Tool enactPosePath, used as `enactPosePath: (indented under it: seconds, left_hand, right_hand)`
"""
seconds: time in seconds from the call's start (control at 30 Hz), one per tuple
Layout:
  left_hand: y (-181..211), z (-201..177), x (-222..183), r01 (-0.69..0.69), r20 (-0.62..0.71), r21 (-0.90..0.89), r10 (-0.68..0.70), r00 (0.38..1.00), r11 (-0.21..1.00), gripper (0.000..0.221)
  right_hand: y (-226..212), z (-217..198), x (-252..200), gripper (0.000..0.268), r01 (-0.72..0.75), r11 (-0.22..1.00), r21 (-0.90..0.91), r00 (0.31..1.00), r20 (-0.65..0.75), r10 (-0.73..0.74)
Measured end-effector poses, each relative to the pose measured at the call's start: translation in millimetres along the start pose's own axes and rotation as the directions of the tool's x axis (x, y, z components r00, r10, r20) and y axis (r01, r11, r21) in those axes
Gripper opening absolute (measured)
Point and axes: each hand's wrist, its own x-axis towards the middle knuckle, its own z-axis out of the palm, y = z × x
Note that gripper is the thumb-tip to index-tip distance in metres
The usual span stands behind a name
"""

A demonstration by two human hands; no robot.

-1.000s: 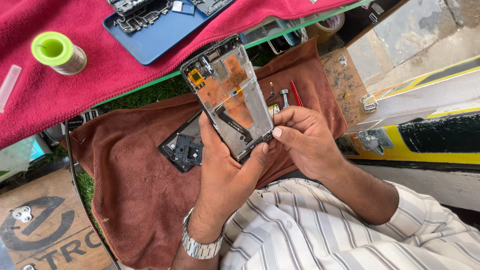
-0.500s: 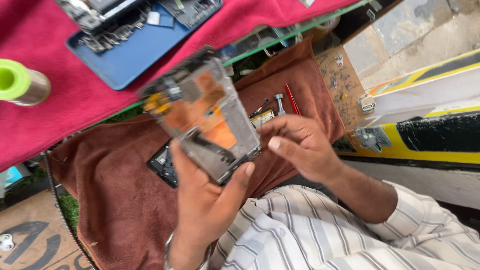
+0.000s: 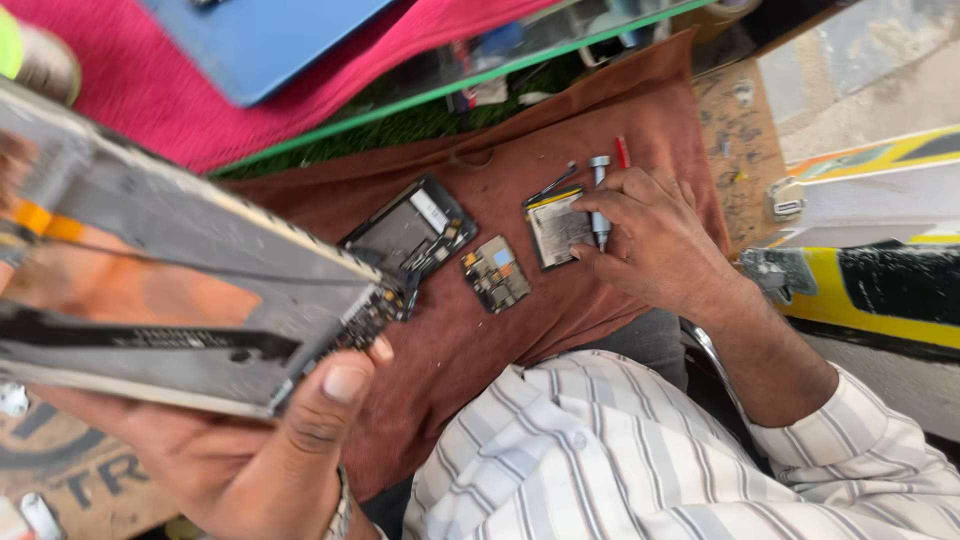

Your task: The person is repairing a disassembled mobile phone by hand. They carefully manipulate small internal components, including a flexible ribbon cable and a small black part, connecting them to the phone's internal frame and circuitry.

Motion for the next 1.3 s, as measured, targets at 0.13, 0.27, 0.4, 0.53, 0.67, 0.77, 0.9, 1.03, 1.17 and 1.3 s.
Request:
enactPosePath:
  seconds: [0.13,0.27,0.4,0.53,0.67,0.77,0.9,1.03,1.17,1.3]
  left_hand:
    - [-0.7,-7.9,0.6,-0.088,-0.047,0.011,0.089,0.995,0.996,0.120]
    - [8.6,-20.4,4.6,-0.137,-0.113,-0.006,0.136,0.984,0.991,0.113]
    - [20.6,-35.5,13.7,-0.183,-0.166,-0.056,0.172,0.971,0.981,0.107]
    - [32.5,-46.9,16.1,-0.222,-0.199,-0.100,0.199,0.960,0.970,0.101]
    - [38.8,-51.5,14.9,-0.220,-0.185,-0.138,0.193,0.964,0.966,0.095]
    - [35.7,-53.2,10.4,-0.200,-0.144,-0.170,0.177,0.974,0.965,0.091]
    - [18.8,-57.7,5.7,-0.240,-0.073,-0.258,0.229,0.971,0.936,0.085]
    - [1.2,-62.2,3.1,-0.284,-0.005,-0.329,0.299,0.954,0.901,0.078]
    - [-6.0,-62.2,3.9,-0.274,0.011,-0.315,0.292,0.956,0.909,0.076]
    - [-7.7,-60.4,4.5,-0.268,0.021,-0.310,0.288,0.957,0.912,0.073]
  right_hand:
    - [-25.1,18.7,5.3,0.046,0.121,0.991,0.065,0.992,0.009,-0.122]
    - [-50.9,32.2,16.0,0.043,0.253,0.962,0.102,0.966,0.030,-0.257]
    - [-63.5,30.4,30.0,0.039,0.306,0.951,0.046,0.951,0.043,-0.308]
    - [-71.8,30.4,44.8,0.037,0.330,0.944,-0.020,0.943,0.036,-0.330]
    - [-78.7,37.4,52.4,0.037,0.356,0.934,-0.002,0.933,0.050,-0.356]
    - [-80.8,43.9,56.9,0.039,0.358,0.932,-0.052,0.931,0.091,-0.352]
    - [-82.4,47.8,62.0,0.029,0.312,0.947,-0.073,0.946,0.122,-0.302]
    - [-79.7,42.5,66.2,0.020,0.297,0.954,-0.041,0.949,0.124,-0.290]
    - [-78.0,37.1,65.9,0.017,0.277,0.961,0.028,0.952,0.127,-0.278]
    - [-68.9,31.8,62.1,0.016,0.028,0.965,0.260,0.992,0.114,-0.059]
